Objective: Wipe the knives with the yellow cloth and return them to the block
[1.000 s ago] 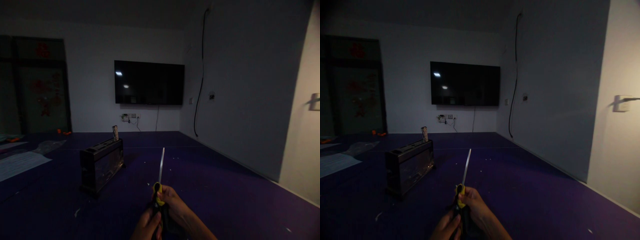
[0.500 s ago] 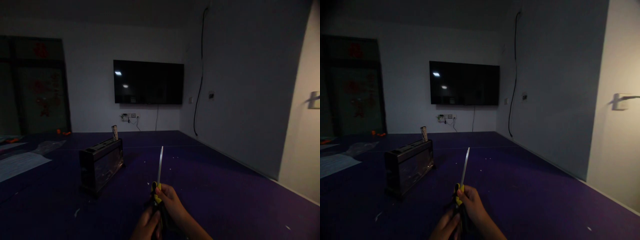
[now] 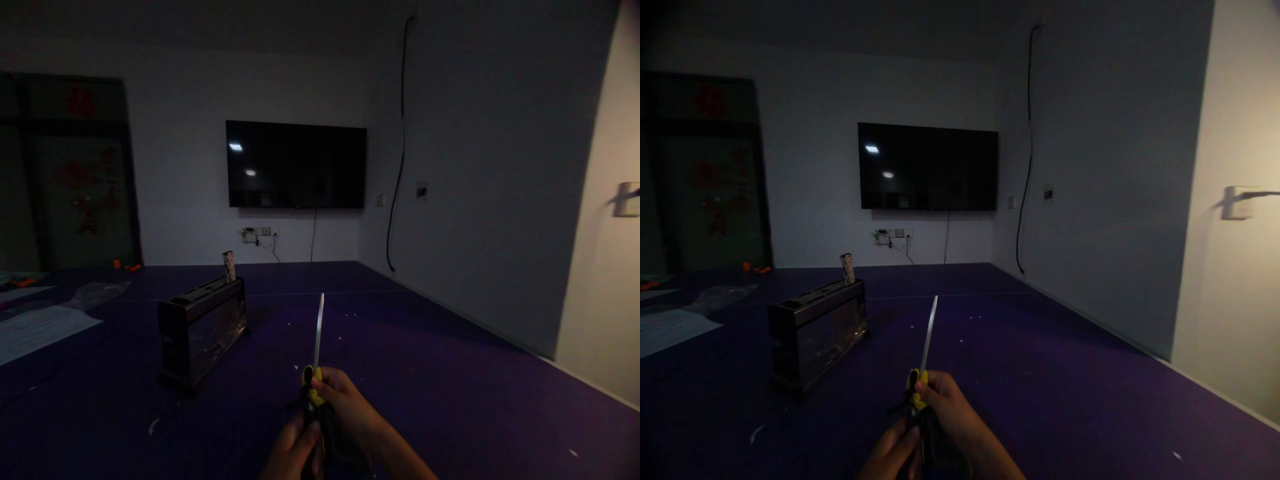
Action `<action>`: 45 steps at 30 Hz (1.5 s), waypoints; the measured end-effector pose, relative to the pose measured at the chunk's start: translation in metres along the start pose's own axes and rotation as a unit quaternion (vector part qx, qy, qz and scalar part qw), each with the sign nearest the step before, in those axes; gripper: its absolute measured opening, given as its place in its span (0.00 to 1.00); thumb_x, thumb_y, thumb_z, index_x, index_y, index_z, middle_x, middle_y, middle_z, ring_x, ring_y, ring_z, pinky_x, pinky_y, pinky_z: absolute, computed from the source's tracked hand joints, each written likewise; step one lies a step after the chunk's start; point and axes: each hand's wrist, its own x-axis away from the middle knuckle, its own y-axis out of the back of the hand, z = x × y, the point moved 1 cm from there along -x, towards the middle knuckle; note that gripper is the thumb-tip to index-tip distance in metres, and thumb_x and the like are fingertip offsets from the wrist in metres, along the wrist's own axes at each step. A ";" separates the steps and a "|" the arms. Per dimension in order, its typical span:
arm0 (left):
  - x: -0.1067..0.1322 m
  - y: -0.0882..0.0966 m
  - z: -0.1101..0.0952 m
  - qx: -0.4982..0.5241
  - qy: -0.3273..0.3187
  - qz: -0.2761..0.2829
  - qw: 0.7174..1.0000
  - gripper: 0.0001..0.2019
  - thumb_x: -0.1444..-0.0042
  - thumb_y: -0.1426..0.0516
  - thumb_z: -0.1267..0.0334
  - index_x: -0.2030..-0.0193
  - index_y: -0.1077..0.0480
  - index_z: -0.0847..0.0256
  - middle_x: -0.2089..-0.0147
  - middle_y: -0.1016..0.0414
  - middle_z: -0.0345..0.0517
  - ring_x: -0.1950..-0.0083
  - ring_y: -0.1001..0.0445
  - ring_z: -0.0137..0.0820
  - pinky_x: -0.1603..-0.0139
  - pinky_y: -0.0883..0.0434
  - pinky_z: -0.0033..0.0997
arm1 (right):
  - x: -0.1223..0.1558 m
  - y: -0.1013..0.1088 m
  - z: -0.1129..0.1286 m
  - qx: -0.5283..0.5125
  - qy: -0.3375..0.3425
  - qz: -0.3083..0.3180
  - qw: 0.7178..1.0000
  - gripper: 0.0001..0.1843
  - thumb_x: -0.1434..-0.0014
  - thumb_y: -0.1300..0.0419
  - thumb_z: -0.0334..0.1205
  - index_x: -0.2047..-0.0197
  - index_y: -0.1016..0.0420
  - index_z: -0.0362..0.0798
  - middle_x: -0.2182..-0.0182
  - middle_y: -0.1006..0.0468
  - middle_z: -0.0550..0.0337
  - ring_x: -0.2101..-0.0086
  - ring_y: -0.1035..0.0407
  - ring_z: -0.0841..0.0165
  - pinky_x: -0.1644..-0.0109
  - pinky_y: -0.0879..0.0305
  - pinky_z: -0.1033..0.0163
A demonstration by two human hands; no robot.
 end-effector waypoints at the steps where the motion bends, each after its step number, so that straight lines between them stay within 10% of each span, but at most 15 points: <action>1: -0.001 0.000 0.001 0.003 -0.002 0.003 1.000 0.34 0.58 0.45 0.35 0.54 0.35 0.63 0.82 0.37 0.35 0.81 0.37 0.26 0.76 0.37 0.27 | 0.001 0.000 0.002 -0.027 -0.013 0.014 0.999 0.20 0.54 0.34 0.52 0.70 0.27 0.42 0.78 0.33 0.63 0.78 0.42 0.76 0.72 0.48 0.70; 15: -0.005 -0.001 0.000 -0.021 -0.030 0.040 0.999 0.29 0.57 0.49 0.33 0.71 0.38 0.62 0.84 0.40 0.34 0.81 0.40 0.22 0.76 0.41 0.25 | -0.002 0.002 -0.007 -0.062 0.010 0.000 0.998 0.19 0.58 0.32 0.51 0.73 0.26 0.41 0.81 0.32 0.64 0.80 0.43 0.77 0.74 0.48 0.71; 45: -0.013 -0.002 0.014 -0.051 0.006 0.030 0.998 0.42 0.63 0.50 0.29 0.53 0.39 0.65 0.84 0.41 0.31 0.84 0.41 0.24 0.80 0.41 0.26 | -0.001 0.004 0.005 -0.059 0.003 -0.081 0.995 0.23 0.60 0.32 0.55 0.75 0.28 0.42 0.83 0.32 0.66 0.83 0.43 0.77 0.77 0.48 0.70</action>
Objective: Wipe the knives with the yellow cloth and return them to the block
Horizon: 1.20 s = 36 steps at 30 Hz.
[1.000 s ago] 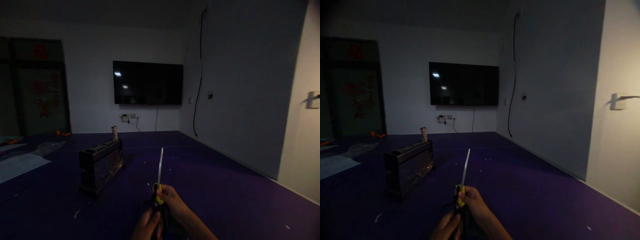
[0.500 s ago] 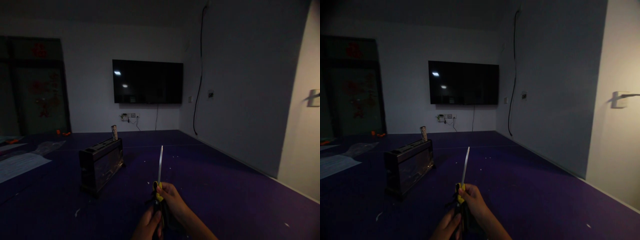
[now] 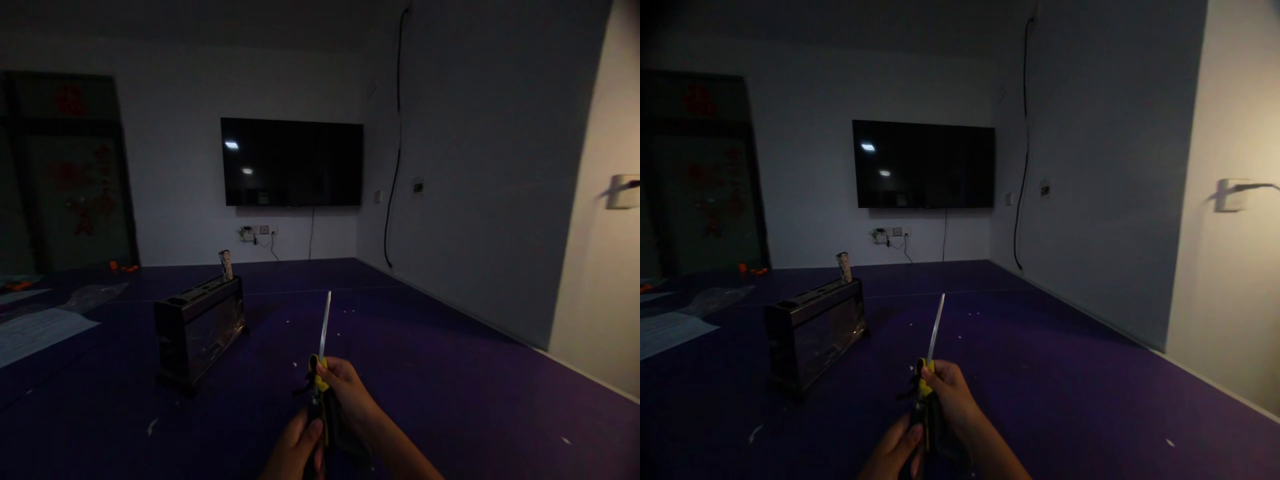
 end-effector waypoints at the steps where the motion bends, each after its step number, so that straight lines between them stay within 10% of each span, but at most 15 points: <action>1: -0.001 0.000 0.001 -0.009 -0.003 -0.005 1.000 0.42 0.64 0.50 0.28 0.53 0.39 0.65 0.84 0.40 0.32 0.84 0.40 0.24 0.80 0.40 0.27 | 0.000 0.000 0.001 -0.003 -0.002 -0.002 1.000 0.23 0.60 0.32 0.54 0.75 0.28 0.41 0.83 0.32 0.66 0.83 0.43 0.77 0.77 0.48 0.70; 36: 0.002 -0.002 -0.005 0.009 0.007 0.019 1.000 0.35 0.68 0.49 0.27 0.68 0.41 0.60 0.86 0.42 0.30 0.85 0.45 0.21 0.80 0.47 0.26 | -0.005 0.013 0.002 -0.008 0.030 -0.078 0.996 0.23 0.61 0.32 0.56 0.74 0.29 0.43 0.84 0.36 0.68 0.84 0.43 0.77 0.80 0.46 0.70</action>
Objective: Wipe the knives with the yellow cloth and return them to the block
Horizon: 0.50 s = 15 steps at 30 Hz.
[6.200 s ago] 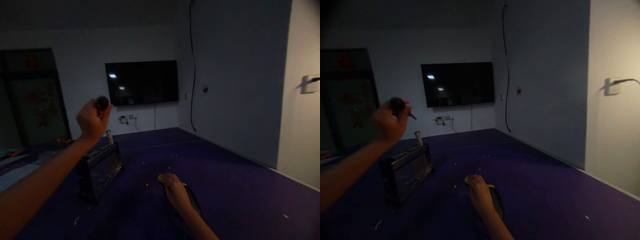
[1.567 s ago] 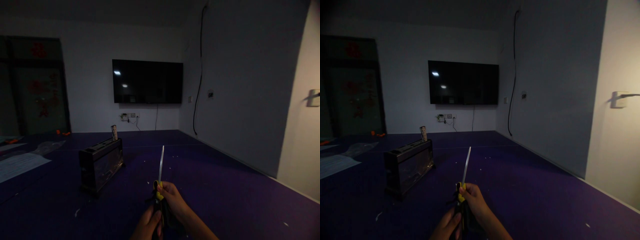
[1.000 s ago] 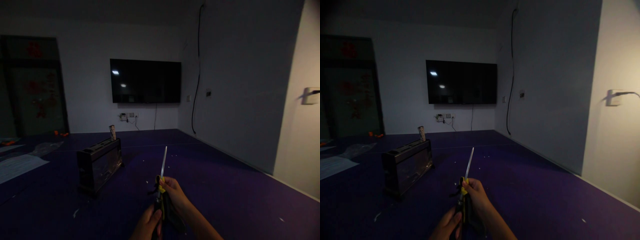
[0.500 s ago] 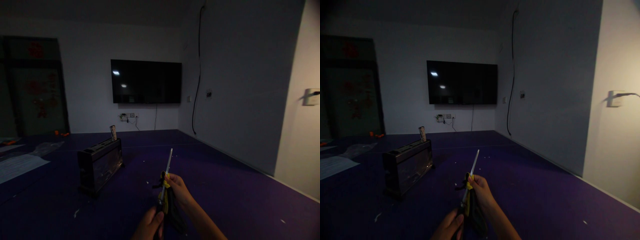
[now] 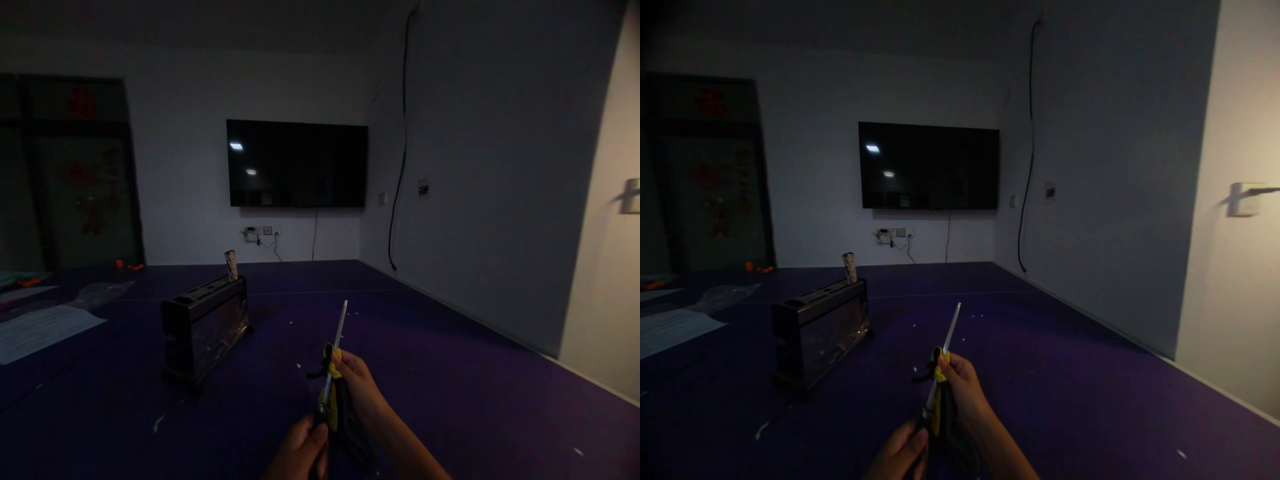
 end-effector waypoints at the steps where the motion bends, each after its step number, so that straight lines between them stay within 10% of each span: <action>1: 0.002 -0.001 -0.003 0.002 0.001 -0.001 1.000 0.35 0.67 0.49 0.27 0.69 0.41 0.60 0.86 0.42 0.30 0.84 0.45 0.21 0.80 0.47 0.26 | 0.000 -0.001 0.000 -0.001 -0.002 -0.001 1.000 0.23 0.60 0.32 0.56 0.74 0.29 0.43 0.84 0.35 0.68 0.84 0.43 0.77 0.80 0.46 0.70; 15: -0.007 0.003 0.011 0.029 -0.011 -0.015 0.999 0.34 0.66 0.50 0.27 0.69 0.41 0.60 0.87 0.42 0.31 0.86 0.44 0.22 0.81 0.46 0.25 | 0.004 -0.007 -0.013 0.025 -0.025 0.076 0.996 0.20 0.55 0.34 0.54 0.74 0.28 0.43 0.81 0.32 0.65 0.81 0.41 0.76 0.77 0.46 0.70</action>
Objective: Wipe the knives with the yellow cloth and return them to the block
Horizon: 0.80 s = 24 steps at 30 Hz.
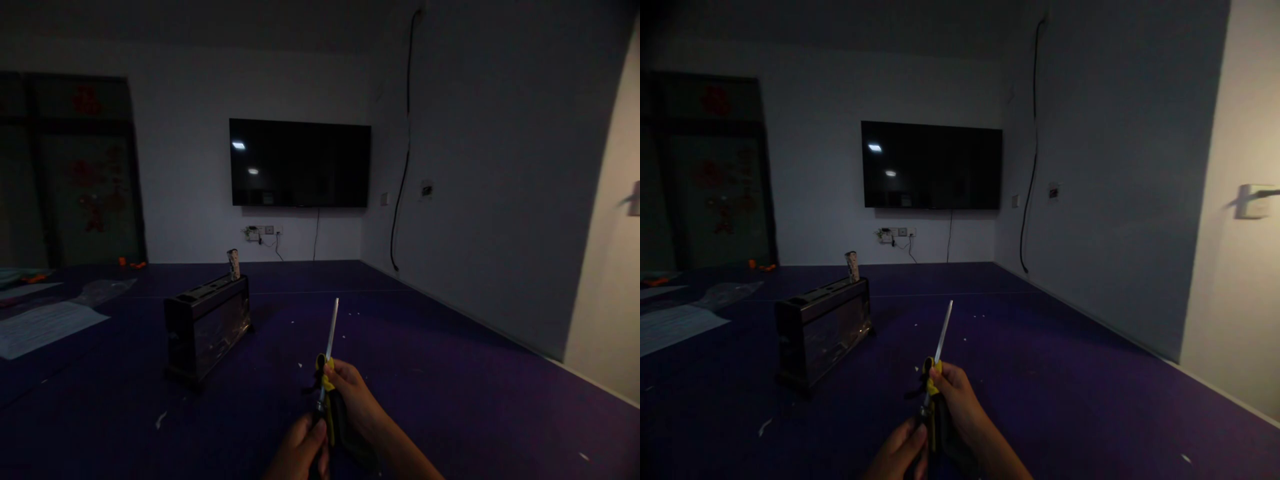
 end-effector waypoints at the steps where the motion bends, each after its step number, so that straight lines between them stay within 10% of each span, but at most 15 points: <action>1: 0.000 0.000 -0.001 0.001 0.002 -0.001 1.000 0.34 0.67 0.50 0.27 0.69 0.41 0.60 0.87 0.43 0.31 0.86 0.44 0.22 0.81 0.46 0.25 | 0.000 0.000 -0.001 0.006 -0.002 0.003 1.000 0.20 0.55 0.35 0.54 0.74 0.28 0.43 0.81 0.32 0.64 0.80 0.41 0.76 0.76 0.45 0.70; 24: 0.004 0.000 0.000 0.034 0.018 -0.030 0.999 0.38 0.65 0.46 0.31 0.58 0.43 0.62 0.85 0.39 0.30 0.87 0.42 0.24 0.85 0.42 0.25 | 0.006 -0.009 0.008 0.069 0.019 0.048 0.996 0.22 0.54 0.37 0.57 0.72 0.26 0.43 0.78 0.31 0.63 0.77 0.40 0.73 0.71 0.45 0.68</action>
